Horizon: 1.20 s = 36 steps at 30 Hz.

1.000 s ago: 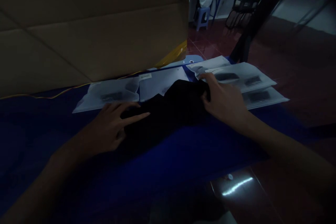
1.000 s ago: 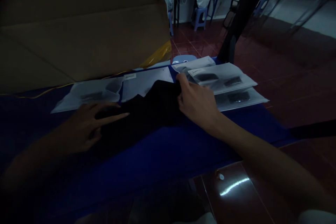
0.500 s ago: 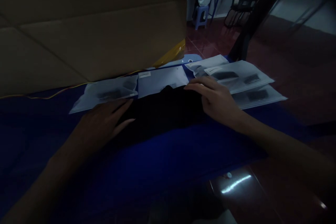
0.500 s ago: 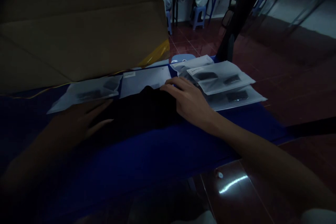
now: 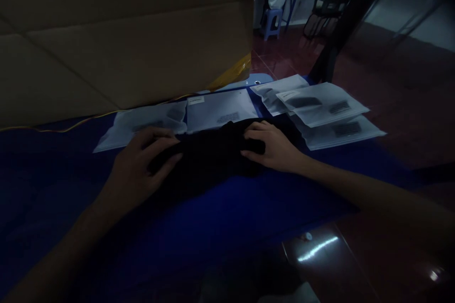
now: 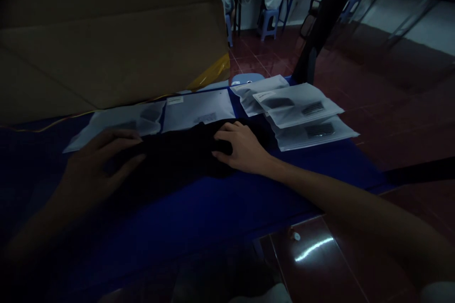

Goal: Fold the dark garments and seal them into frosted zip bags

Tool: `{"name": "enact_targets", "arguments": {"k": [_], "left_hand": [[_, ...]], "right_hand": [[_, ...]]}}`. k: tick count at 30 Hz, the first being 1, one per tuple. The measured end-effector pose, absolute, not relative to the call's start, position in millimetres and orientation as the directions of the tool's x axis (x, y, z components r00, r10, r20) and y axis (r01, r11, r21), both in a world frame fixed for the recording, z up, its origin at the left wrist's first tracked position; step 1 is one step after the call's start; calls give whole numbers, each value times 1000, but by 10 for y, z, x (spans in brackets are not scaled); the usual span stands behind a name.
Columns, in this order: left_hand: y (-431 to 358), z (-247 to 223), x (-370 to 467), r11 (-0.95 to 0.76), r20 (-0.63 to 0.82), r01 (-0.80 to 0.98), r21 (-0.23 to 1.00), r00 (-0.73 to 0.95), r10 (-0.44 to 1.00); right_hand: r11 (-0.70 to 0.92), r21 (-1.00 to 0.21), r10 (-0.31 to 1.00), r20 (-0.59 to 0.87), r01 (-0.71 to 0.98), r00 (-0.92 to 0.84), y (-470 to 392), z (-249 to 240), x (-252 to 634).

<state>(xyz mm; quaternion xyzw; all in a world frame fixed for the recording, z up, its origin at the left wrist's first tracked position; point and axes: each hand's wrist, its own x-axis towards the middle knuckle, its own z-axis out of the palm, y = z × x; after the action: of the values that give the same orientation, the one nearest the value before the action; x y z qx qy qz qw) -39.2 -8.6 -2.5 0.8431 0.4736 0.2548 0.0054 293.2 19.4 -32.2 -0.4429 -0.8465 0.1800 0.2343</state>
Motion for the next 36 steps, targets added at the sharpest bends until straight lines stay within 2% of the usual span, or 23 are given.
{"name": "enact_targets", "arguments": {"k": [5, 7, 9, 11, 13, 15, 17, 19, 22, 25, 28, 33, 36], "left_hand": [[-197, 81, -409, -578, 382, 672, 463, 437, 814], [-215, 157, -433, -602, 303, 572, 558, 535, 789], [-205, 244, -450, -581, 132, 454, 676, 701, 701], [-176, 304, -454, -473, -86, 426, 771, 806, 585], [-149, 306, -438, -248, -202, 343, 906, 865, 459], [-134, 254, -404, -40, -267, 309, 950, 875, 404], [-130, 175, -361, -21, -334, 398, 917, 798, 502], [-126, 101, -323, -77, -365, 513, 855, 701, 613], [-113, 26, -298, -175, -314, 666, 725, 545, 777], [-104, -33, -302, -298, -132, 786, 541, 429, 893], [-112, -102, -316, -420, 7, 823, 382, 452, 892], [-152, -171, -318, -621, 112, 749, 231, 613, 782], [-166, -181, -306, -665, 102, 721, 194, 659, 745]], "right_hand": [[502, -754, 829, 279, 424, -485, 217, -284, 2968], [515, -759, 809, 275, 399, -519, 225, -253, 2985], [573, -710, 759, 271, 410, -591, 238, -208, 3011], [641, -654, 671, 223, 402, -708, 258, -146, 3053], [684, -632, 550, 118, 365, -827, 279, -68, 3115], [689, -640, 456, 19, 340, -890, 295, 15, 3187], [689, -663, 360, -39, 293, -932, 301, 90, 3253], [659, -704, 333, -40, 263, -942, 298, 145, 3294], [565, -777, 458, 15, 278, -889, 301, 175, 3301], [480, -803, 656, 62, 353, -752, 327, 156, 3285], [442, -796, 715, 34, 413, -698, 349, 138, 3289], [508, -735, 551, -122, 449, -825, 316, 122, 3301], [620, -655, 512, -80, 432, -855, 292, 67, 3277]]}}
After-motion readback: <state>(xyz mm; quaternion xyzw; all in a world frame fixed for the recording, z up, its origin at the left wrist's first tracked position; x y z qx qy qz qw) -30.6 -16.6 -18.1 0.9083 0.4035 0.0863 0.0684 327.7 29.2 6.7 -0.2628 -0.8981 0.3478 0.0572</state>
